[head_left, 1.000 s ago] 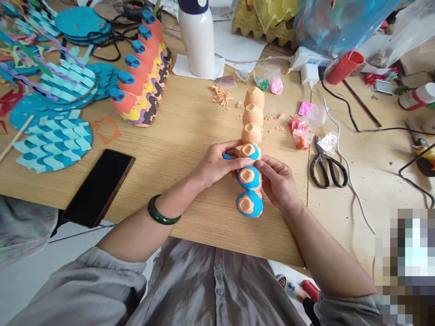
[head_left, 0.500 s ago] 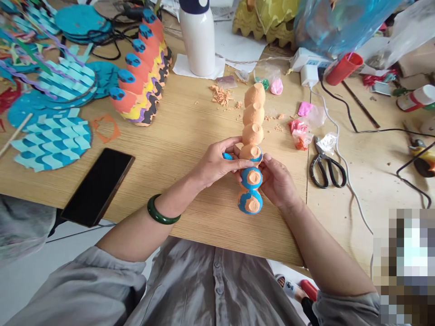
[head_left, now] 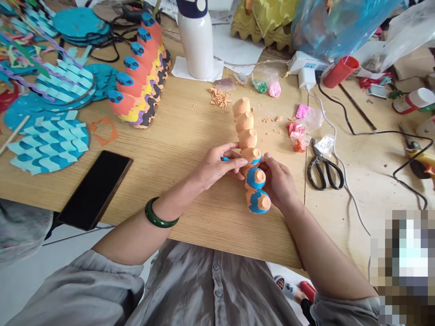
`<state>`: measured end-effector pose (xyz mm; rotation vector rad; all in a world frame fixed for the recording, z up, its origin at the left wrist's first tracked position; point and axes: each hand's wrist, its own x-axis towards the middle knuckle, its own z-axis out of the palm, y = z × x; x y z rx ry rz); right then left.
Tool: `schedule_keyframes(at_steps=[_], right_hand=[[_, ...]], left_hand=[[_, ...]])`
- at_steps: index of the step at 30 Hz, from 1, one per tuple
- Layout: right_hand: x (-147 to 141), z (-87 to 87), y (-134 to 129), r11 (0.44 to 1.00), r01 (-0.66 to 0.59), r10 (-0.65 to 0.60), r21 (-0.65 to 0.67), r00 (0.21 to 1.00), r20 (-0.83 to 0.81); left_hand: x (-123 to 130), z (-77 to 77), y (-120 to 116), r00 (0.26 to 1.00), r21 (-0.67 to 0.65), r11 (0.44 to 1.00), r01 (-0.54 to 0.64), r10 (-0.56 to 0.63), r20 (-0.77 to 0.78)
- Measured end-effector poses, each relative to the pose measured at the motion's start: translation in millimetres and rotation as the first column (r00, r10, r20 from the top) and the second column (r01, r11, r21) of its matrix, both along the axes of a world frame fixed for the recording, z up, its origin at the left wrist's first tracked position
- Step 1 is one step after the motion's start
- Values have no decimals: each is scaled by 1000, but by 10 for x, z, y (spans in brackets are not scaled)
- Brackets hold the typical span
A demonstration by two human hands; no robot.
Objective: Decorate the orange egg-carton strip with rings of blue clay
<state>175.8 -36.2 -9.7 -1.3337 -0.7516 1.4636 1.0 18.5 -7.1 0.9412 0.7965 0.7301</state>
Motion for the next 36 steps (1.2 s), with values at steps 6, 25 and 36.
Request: schedule_keyframes(at_steps=[6, 25, 36], right_hand=[[32, -63, -31, 967, -35, -124, 252, 799, 589], [3, 14, -147, 572, -519, -575, 635, 299, 762], [-60, 76, -207, 547, -469, -566, 693, 403, 719]], left_hand=[[-31, -97, 24, 994, 99, 993, 69, -60, -92], [76, 259, -94, 958, -155, 982, -110, 146, 247], [53, 153, -250, 989, 233, 972, -25, -9, 144]])
